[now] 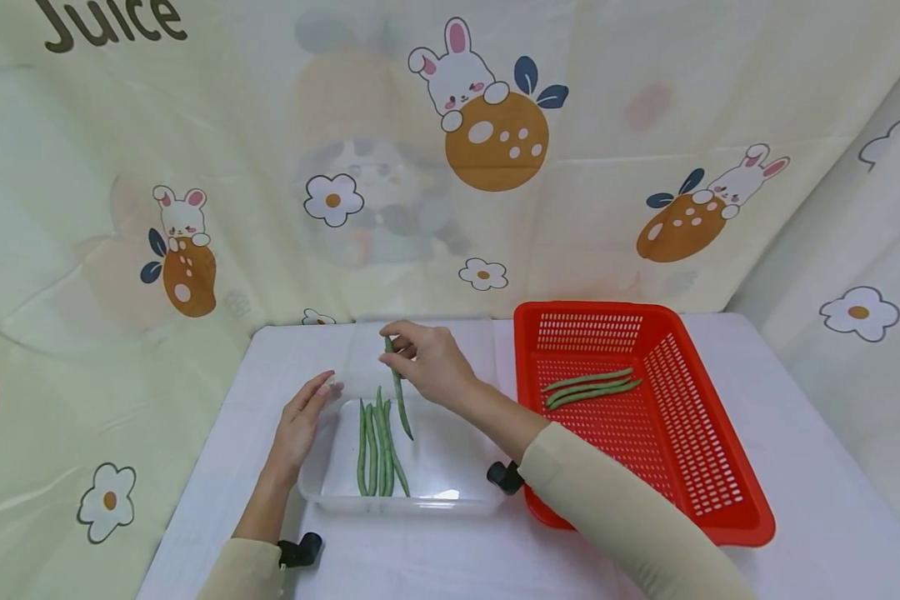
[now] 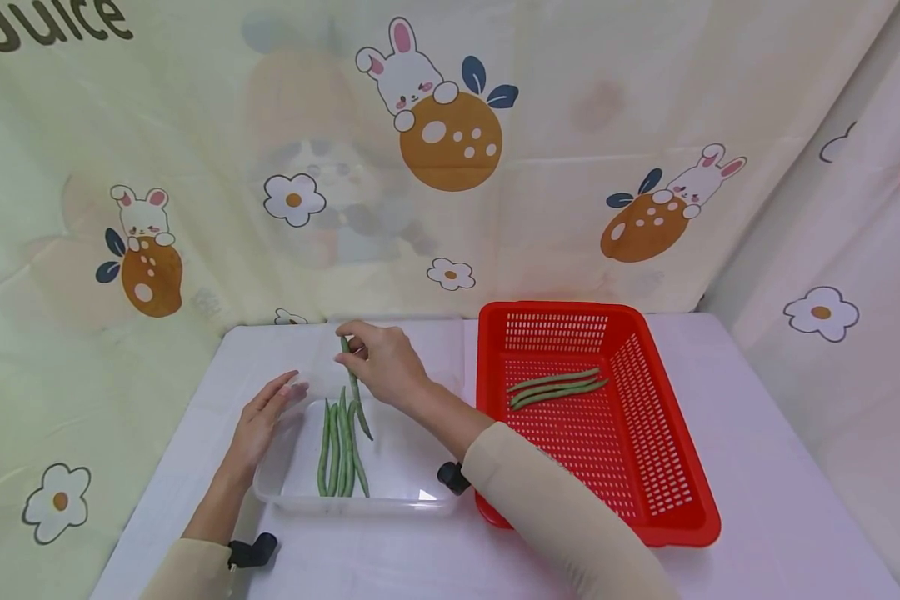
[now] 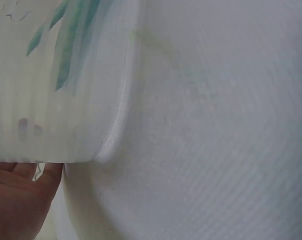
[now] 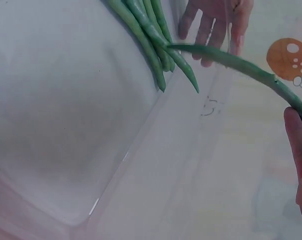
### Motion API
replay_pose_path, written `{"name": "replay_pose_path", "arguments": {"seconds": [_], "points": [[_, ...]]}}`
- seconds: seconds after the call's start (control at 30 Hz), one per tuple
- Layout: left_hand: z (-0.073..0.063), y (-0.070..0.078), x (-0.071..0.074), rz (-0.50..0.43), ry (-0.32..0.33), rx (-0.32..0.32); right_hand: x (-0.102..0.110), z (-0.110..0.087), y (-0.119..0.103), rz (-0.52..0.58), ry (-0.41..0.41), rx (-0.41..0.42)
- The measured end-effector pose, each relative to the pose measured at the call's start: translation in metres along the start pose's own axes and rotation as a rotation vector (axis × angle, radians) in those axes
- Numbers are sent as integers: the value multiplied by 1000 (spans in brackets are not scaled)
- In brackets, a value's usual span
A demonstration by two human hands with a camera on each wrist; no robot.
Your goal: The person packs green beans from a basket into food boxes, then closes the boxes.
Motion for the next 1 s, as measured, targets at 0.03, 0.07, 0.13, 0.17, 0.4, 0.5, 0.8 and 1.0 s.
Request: {"name": "replay_pose_path", "arguments": {"seconds": [0.03, 0.07, 0.13, 0.17, 0.4, 0.5, 0.8, 1.0], "points": [[0, 0, 0, 0, 0, 1, -1, 0, 1, 0, -2, -4], [0, 0, 0, 3, -3, 0, -2, 0, 2, 0, -2, -5], [0, 0, 0, 8, -5, -2, -5, 0, 3, 3, -10, -13], [0, 1, 0, 9, -5, -2, -6, 0, 4, 5, -12, -16], [2, -2, 0, 2, -6, -3, -14, -1, 9, 13, -29, -33], [2, -2, 0, 6, -3, -2, -17, -1, 11, -4, -28, -30], [2, -2, 0, -1, 1, 7, -26, 1, 18, -16, -33, -39], [2, -3, 1, -3, -1, 13, -33, 3, 23, 25, -50, -60]]}}
Point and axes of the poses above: each hand's wrist, its own z-axis towards the middle knuckle, its own x-axis out of the back of the hand, y = z × x, the point moved 5 cm from there along z, towards the middle knuckle, and after that the axes turned 5 degrees about -z, right-handed, at the moved point
